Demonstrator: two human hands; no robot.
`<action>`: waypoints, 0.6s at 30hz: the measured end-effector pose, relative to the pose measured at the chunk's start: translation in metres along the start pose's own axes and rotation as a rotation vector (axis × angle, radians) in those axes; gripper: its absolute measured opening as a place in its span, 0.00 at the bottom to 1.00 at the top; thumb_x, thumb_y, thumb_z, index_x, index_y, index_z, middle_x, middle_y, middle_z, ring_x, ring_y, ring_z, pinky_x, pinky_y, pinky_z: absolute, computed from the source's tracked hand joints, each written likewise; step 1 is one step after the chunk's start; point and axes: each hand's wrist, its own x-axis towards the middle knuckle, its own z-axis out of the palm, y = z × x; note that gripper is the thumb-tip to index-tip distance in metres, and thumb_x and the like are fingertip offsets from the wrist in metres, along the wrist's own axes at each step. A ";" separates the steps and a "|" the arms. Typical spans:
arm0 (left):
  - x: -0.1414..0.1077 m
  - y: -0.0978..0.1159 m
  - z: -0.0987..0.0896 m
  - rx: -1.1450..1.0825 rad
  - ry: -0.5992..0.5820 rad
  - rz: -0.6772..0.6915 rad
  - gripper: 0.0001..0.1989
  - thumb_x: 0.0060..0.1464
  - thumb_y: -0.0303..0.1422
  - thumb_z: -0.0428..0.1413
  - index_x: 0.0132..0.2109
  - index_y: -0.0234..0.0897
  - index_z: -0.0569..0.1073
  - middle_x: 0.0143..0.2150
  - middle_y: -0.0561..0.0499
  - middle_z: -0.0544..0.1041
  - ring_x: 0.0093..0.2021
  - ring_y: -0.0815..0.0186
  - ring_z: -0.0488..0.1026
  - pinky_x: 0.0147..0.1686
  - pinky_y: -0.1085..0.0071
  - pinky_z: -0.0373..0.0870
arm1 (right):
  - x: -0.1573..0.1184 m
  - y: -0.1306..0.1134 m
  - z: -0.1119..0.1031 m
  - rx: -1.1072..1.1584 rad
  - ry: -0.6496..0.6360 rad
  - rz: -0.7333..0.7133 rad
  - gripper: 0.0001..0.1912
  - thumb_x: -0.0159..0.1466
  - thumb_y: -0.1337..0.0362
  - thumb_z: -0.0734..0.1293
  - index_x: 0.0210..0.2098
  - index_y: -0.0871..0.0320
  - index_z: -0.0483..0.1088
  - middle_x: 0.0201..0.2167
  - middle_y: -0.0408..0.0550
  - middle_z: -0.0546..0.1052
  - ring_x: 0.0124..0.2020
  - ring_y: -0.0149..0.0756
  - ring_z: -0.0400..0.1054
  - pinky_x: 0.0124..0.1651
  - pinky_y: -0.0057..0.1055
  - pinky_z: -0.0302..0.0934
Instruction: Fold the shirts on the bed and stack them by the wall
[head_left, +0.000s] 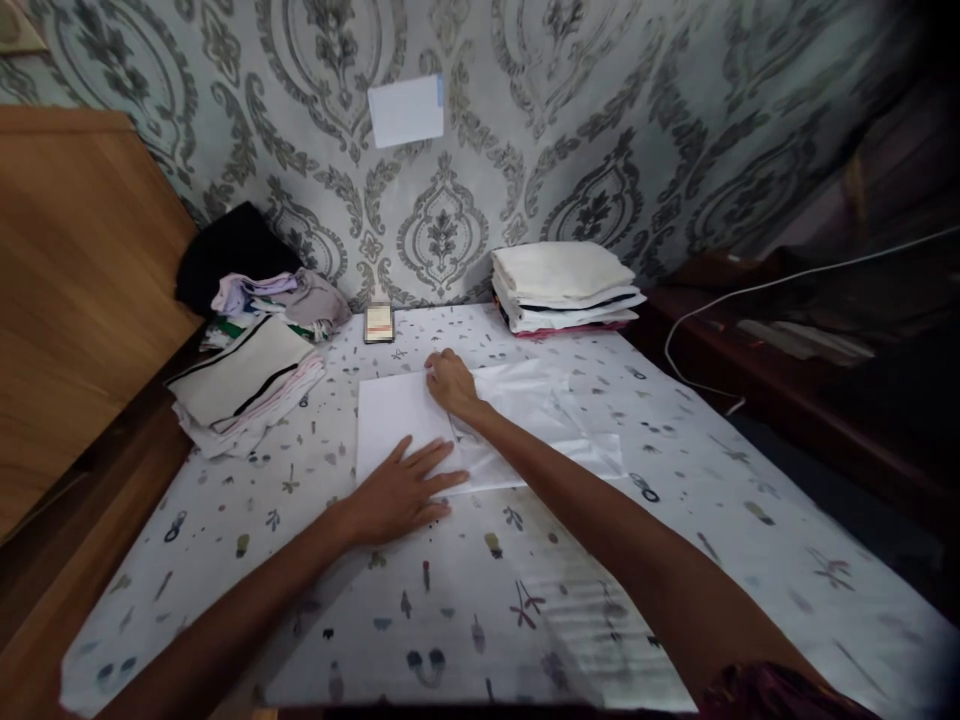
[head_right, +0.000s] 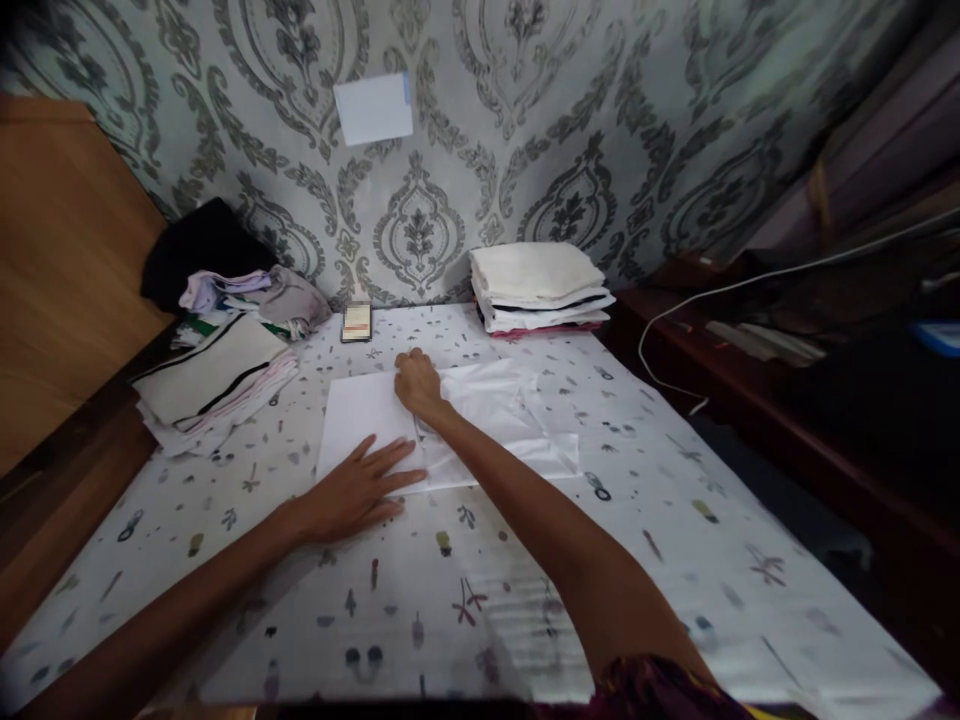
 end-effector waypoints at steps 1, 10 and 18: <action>-0.002 0.001 -0.003 -0.029 -0.004 0.007 0.26 0.69 0.48 0.40 0.70 0.50 0.58 0.75 0.46 0.49 0.75 0.59 0.43 0.71 0.49 0.37 | -0.005 -0.004 -0.001 -0.023 0.002 -0.036 0.17 0.64 0.72 0.58 0.49 0.60 0.72 0.55 0.59 0.70 0.56 0.48 0.64 0.58 0.42 0.60; -0.032 -0.023 -0.007 -0.487 0.561 -0.465 0.16 0.62 0.44 0.51 0.52 0.44 0.75 0.63 0.43 0.70 0.67 0.55 0.62 0.67 0.52 0.57 | -0.055 -0.016 0.022 -0.077 -0.148 -0.191 0.25 0.71 0.62 0.56 0.64 0.68 0.61 0.69 0.66 0.58 0.72 0.48 0.47 0.70 0.48 0.42; -0.029 -0.058 -0.037 -1.345 0.764 -0.997 0.16 0.47 0.37 0.65 0.41 0.37 0.71 0.39 0.47 0.77 0.38 0.63 0.77 0.31 0.70 0.75 | -0.047 -0.013 0.016 0.119 -0.170 -0.095 0.26 0.71 0.62 0.56 0.65 0.67 0.60 0.69 0.64 0.58 0.72 0.46 0.46 0.71 0.46 0.40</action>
